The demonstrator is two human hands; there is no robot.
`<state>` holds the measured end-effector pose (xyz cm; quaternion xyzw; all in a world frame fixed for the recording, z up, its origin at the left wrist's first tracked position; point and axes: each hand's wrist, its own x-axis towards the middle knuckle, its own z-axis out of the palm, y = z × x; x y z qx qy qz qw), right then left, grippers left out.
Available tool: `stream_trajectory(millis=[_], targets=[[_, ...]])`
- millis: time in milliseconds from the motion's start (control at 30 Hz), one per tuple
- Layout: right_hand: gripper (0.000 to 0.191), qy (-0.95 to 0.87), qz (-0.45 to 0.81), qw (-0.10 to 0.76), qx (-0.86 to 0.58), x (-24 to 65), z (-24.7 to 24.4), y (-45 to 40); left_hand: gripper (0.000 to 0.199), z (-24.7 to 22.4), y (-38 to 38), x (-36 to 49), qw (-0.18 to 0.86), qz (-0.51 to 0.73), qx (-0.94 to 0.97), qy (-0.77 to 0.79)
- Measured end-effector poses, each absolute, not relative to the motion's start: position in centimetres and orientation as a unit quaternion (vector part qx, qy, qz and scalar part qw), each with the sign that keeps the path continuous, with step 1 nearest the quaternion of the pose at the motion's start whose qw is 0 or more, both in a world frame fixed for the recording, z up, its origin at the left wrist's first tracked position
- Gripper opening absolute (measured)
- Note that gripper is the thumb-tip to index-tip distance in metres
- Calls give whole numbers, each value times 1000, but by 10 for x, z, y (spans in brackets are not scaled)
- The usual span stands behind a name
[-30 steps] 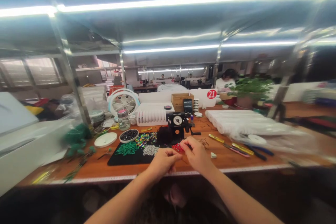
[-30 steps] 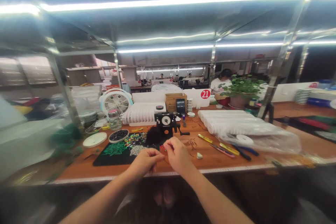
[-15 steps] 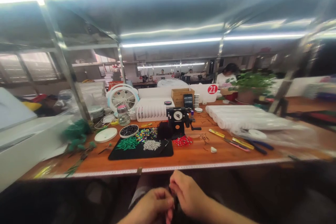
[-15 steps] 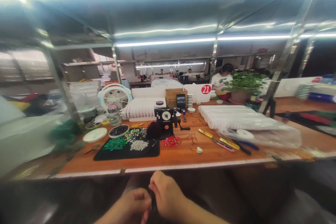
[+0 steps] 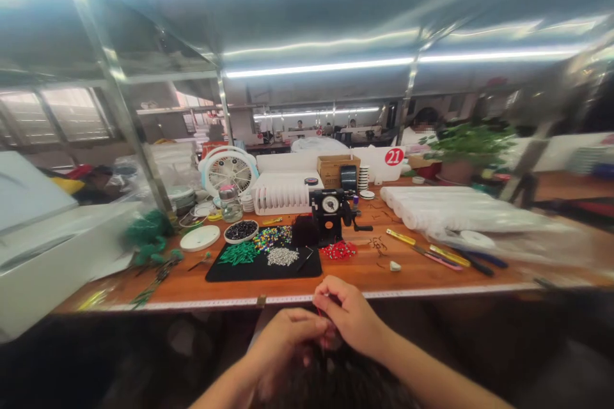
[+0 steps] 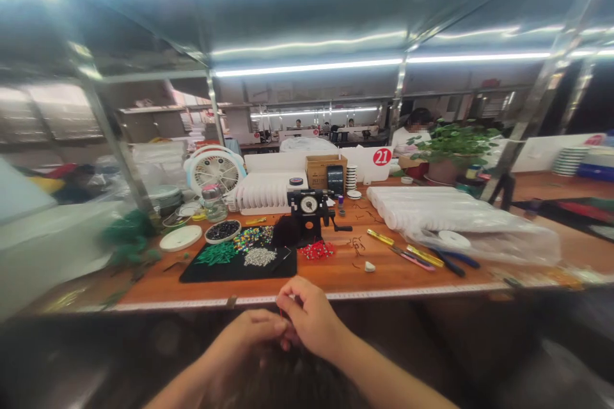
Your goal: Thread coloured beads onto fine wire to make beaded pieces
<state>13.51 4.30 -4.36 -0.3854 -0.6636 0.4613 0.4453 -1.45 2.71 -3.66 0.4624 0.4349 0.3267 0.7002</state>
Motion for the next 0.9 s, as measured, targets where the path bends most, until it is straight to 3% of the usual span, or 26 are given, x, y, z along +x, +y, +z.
stream_trajectory(millis=[167,333,467,900], targets=[[29,-642,422,497,-404,141,-34,47,19,-26,30,-11,697,393,424,423],[36,-512,661,426,-346,136,-43,33,26,-21,32,-12,648,504,384,423],[31,-410,751,434,-281,128,-46,22,28,-26,33,-10,611,510,413,443],[36,-431,741,418,-302,121,-59,14,27,-29,35,-6,601,520,424,435]])
